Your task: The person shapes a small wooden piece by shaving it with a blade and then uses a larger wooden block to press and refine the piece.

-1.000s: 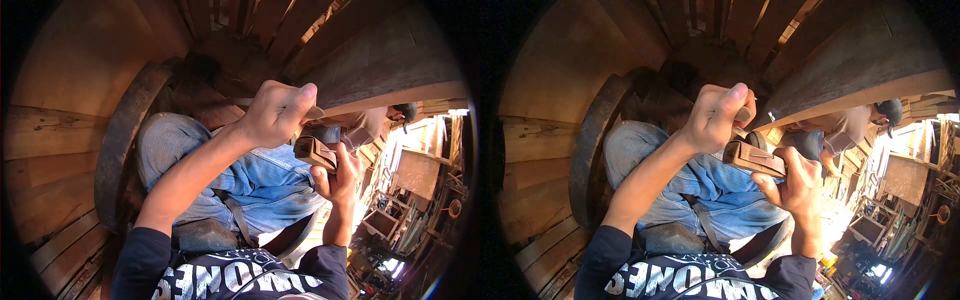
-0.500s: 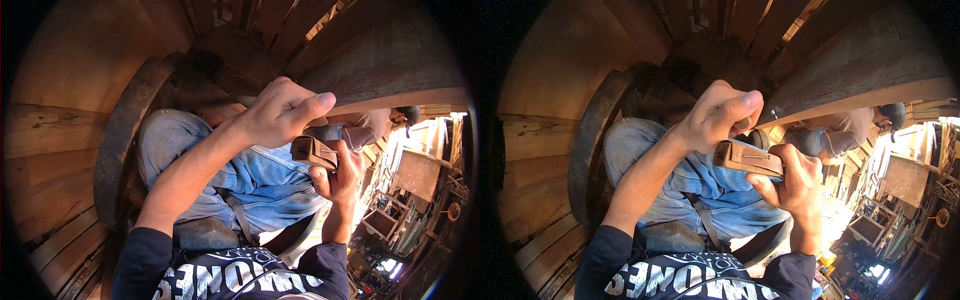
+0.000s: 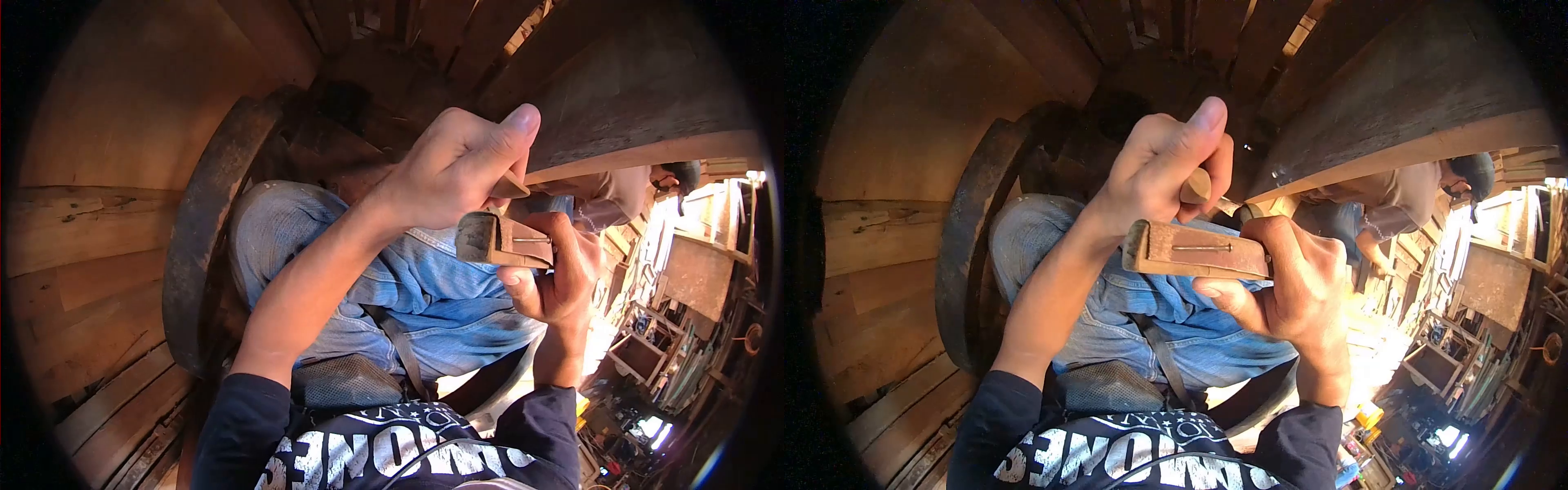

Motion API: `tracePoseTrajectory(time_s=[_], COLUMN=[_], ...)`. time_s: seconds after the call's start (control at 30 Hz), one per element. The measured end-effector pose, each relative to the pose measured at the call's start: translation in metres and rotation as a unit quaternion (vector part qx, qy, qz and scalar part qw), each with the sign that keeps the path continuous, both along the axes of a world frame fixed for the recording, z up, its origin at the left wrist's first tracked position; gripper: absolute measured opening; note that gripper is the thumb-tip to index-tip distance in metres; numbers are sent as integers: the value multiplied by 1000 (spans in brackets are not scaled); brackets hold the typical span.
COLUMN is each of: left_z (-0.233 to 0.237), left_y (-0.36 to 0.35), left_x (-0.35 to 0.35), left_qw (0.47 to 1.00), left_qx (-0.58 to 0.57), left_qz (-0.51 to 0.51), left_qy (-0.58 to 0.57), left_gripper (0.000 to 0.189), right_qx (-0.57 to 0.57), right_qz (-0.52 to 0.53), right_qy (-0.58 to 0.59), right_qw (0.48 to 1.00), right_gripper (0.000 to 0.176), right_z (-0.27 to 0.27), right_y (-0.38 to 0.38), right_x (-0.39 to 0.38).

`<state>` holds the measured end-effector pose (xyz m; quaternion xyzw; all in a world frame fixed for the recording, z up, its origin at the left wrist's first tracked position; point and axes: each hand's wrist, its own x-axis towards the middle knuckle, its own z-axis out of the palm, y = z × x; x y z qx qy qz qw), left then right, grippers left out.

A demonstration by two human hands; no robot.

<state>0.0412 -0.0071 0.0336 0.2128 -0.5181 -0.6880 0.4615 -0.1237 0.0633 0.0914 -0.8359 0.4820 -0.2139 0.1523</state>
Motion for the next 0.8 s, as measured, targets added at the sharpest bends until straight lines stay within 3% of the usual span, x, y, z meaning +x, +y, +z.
tracePoseTrajectory(time_s=[0.07, 0.13, 0.23, 0.37, 0.47, 0.53, 0.6, 0.8], left_z=[-3, -7, -4, -3, -6, -9, -9, -10], left_y=[-1, -1, -3, -2, -3, -5, -3, -2], left_x=[-1, -5, 5, 1, 1, 5, 2, 2], left_qw=[1000, 999, 999, 998, 997, 994, 993, 991], left_qx=[10, -42, -40, -52, -68, -100, -113, -129], left_qz=[-20, 27, -27, -12, -11, -44, -30, -23], left_qy=[-1, 3, -4, -43, -30, 7, 9, 19], left_gripper=[69, 71, 62, 67, 61, 46, 43, 37], right_qx=[-11, -15, -39, -87, -105, -104, -112, -94], right_qz=[7, -2, -15, -39, -36, -41, -49, -64], right_qy=[12, 12, 21, 46, 87, 112, 169, 187], right_qw=[1000, 1000, 999, 994, 990, 987, 978, 976], right_gripper=[50, 50, 50, 48, 51, 49, 50, 53], right_z=[1, 2, 4, 6, 12, 18, 24, 29], right_y=[-2, -2, -2, -2, -2, 0, 2, 6], right_x=[1, 3, 6, 8, 5, 5, 7, 8])
